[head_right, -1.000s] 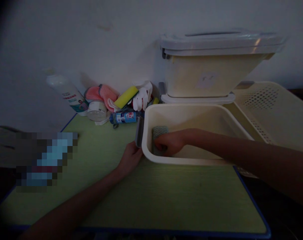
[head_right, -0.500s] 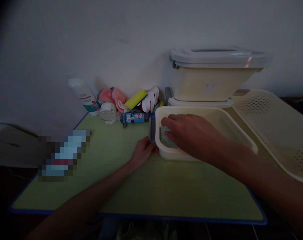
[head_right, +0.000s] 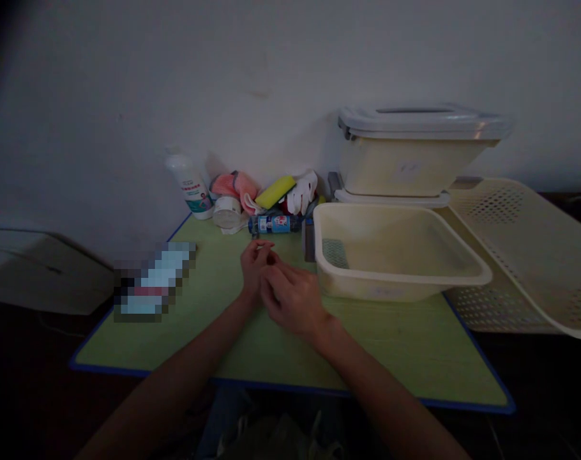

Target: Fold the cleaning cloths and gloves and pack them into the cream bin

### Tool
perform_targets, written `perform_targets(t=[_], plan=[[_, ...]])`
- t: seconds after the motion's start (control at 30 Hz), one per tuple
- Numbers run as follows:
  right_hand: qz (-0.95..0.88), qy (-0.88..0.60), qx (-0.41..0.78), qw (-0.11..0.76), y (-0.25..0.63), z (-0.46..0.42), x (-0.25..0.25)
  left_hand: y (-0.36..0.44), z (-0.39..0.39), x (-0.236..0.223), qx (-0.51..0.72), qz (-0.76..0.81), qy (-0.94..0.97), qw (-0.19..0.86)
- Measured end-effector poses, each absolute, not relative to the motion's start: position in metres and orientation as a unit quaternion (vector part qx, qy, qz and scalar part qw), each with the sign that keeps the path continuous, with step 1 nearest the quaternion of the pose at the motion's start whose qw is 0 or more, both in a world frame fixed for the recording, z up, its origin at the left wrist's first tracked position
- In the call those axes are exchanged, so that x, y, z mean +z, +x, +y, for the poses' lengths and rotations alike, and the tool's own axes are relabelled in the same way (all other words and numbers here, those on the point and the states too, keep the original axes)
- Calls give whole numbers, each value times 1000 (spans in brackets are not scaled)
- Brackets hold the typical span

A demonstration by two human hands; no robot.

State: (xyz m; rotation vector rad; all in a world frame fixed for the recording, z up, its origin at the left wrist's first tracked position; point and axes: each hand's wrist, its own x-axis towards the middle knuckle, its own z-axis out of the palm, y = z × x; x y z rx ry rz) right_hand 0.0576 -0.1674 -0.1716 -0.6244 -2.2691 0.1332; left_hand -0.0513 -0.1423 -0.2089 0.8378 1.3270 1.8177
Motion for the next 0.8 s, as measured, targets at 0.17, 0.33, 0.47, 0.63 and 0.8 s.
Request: perform_targets(t=[0.17,0.33,0.47,0.63,0.8], plan=[[-880,-317,118,334,40,-151,-198,-79,-132,-215,741,543,261,295],[-880,-330,166,298,41,-154,-216,-78,-127,-222,734,560,258,285],[-874,-345,199,279,38,-155,-219,-69,-129,-225,711,560,301,300],[-859,-364,229,277,37,-152,-219,-67,-132,-226,697,562,338,288],[-853,-364,246,280,36,-149,-220,-80,-112,-217,671,594,413,163]])
